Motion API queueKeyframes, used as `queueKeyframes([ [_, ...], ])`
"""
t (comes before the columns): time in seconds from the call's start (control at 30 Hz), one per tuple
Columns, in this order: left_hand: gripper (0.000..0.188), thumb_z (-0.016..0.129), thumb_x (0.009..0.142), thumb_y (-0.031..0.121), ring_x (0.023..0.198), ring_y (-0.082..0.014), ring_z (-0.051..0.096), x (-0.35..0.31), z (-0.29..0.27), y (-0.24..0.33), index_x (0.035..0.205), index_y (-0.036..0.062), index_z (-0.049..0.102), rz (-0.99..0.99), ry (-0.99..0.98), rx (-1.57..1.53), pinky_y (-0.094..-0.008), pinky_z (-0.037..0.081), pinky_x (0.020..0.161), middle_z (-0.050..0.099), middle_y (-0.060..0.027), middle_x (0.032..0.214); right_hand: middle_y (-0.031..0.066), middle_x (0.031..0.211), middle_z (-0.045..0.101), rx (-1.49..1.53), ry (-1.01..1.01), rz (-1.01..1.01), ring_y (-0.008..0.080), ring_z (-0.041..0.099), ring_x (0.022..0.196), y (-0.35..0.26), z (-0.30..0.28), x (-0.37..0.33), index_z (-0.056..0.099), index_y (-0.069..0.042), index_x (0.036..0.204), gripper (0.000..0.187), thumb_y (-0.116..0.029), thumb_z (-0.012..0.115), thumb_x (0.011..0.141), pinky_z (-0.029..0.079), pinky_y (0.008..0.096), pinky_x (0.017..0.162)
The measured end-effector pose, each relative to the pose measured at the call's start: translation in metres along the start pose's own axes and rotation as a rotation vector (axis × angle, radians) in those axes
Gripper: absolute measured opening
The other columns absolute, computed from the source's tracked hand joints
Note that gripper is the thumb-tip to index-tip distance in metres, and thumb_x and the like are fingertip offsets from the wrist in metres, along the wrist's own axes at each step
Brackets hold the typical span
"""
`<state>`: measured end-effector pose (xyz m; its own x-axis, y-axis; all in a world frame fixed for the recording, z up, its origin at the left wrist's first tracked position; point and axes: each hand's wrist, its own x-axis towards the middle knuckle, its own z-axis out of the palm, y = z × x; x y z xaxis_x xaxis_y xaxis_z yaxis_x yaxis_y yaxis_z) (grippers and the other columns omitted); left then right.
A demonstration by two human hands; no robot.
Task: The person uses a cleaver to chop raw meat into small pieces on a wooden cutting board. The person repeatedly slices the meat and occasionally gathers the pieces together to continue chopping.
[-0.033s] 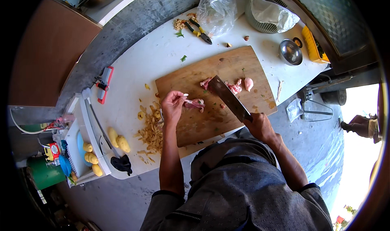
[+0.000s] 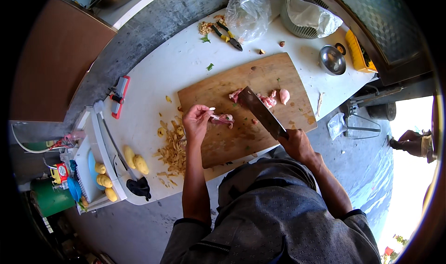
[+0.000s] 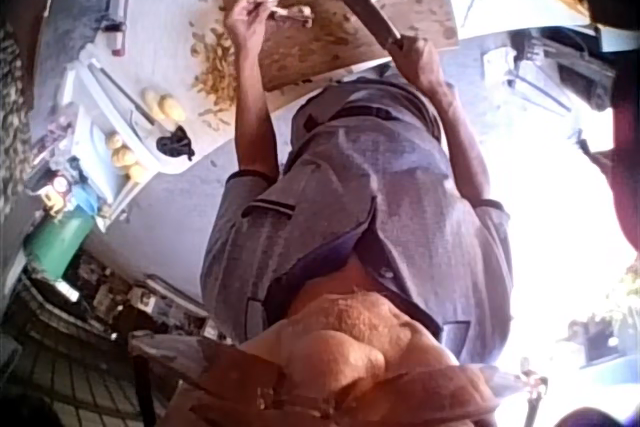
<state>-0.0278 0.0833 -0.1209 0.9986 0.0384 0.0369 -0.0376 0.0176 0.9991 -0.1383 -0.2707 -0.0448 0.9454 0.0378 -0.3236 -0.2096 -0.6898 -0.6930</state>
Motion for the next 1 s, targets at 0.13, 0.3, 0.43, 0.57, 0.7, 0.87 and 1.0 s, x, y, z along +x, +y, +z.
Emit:
queueKeyframes([
  [0.13,0.009,0.075,0.097,-0.010,0.089,-0.0150,0.076,0.002,0.009,0.027,0.101,-0.0035,0.069,-0.049,-0.030,-0.032,-0.0291,0.063,0.084,0.075,-0.0076,0.096,0.0316,0.090,0.073,-0.004,-0.027,-0.002,0.0498,0.073,0.087,-0.006,-0.001,0.003,0.074,0.007,0.099,0.025,-0.018,0.072,0.095,0.057,0.0560,0.077],
  [0.3,0.010,0.076,0.097,-0.010,0.087,-0.0213,0.079,0.003,0.028,0.050,0.101,-0.0028,0.070,-0.024,-0.037,-0.256,-0.0336,0.064,0.082,0.077,-0.0125,0.096,0.0312,0.090,0.074,-0.021,-0.051,0.019,0.0502,0.073,0.087,-0.015,0.000,0.005,0.074,0.007,0.100,0.025,-0.017,0.072,0.095,0.057,0.0557,0.079],
  [0.43,0.011,0.075,0.098,-0.009,0.088,-0.0238,0.080,0.008,0.043,0.088,0.105,-0.0026,0.069,0.041,-0.036,-0.490,-0.0354,0.065,0.082,0.078,-0.0154,0.097,0.0309,0.090,0.074,0.008,-0.061,0.042,0.0499,0.073,0.087,-0.017,-0.005,0.004,0.075,0.007,0.100,0.024,-0.016,0.072,0.095,0.057,0.0555,0.080],
  [0.57,0.008,0.070,0.102,-0.005,0.093,-0.0283,0.079,0.019,0.046,0.086,0.109,-0.0008,0.067,-0.002,-0.028,-0.404,-0.0408,0.064,0.087,0.079,-0.0189,0.102,0.0313,0.089,0.073,0.027,0.009,0.006,0.0491,0.074,0.086,-0.017,-0.008,0.001,0.076,0.007,0.099,0.022,-0.014,0.072,0.095,0.057,0.0549,0.079],
  [0.7,0.008,0.068,0.104,-0.004,0.095,-0.0274,0.079,0.016,0.060,0.073,0.111,0.0000,0.068,-0.086,-0.085,-0.464,-0.0408,0.064,0.089,0.078,-0.0173,0.105,0.0317,0.086,0.073,0.057,0.066,-0.001,0.0483,0.074,0.083,-0.007,-0.011,-0.001,0.074,0.009,0.094,0.023,-0.014,0.072,0.094,0.058,0.0529,0.075],
  [0.87,0.008,0.069,0.104,-0.003,0.099,-0.0260,0.078,0.006,0.061,0.055,0.112,-0.0007,0.069,-0.082,-0.082,-0.491,-0.0392,0.064,0.090,0.078,-0.0155,0.106,0.0315,0.082,0.071,0.120,0.146,-0.057,0.0477,0.074,0.079,0.007,-0.013,-0.006,0.072,0.011,0.089,0.024,-0.013,0.073,0.094,0.057,0.0521,0.071],
  [1.0,0.011,0.070,0.101,-0.010,0.105,-0.0204,0.077,0.001,0.029,0.019,0.109,-0.0031,0.074,-0.033,-0.003,-0.029,-0.0303,0.061,0.094,0.075,-0.0092,0.106,0.0312,0.081,0.071,0.108,0.123,-0.045,0.0476,0.072,0.077,0.007,-0.015,-0.012,0.072,0.011,0.090,0.024,-0.013,0.073,0.094,0.056,0.0526,0.071],
])
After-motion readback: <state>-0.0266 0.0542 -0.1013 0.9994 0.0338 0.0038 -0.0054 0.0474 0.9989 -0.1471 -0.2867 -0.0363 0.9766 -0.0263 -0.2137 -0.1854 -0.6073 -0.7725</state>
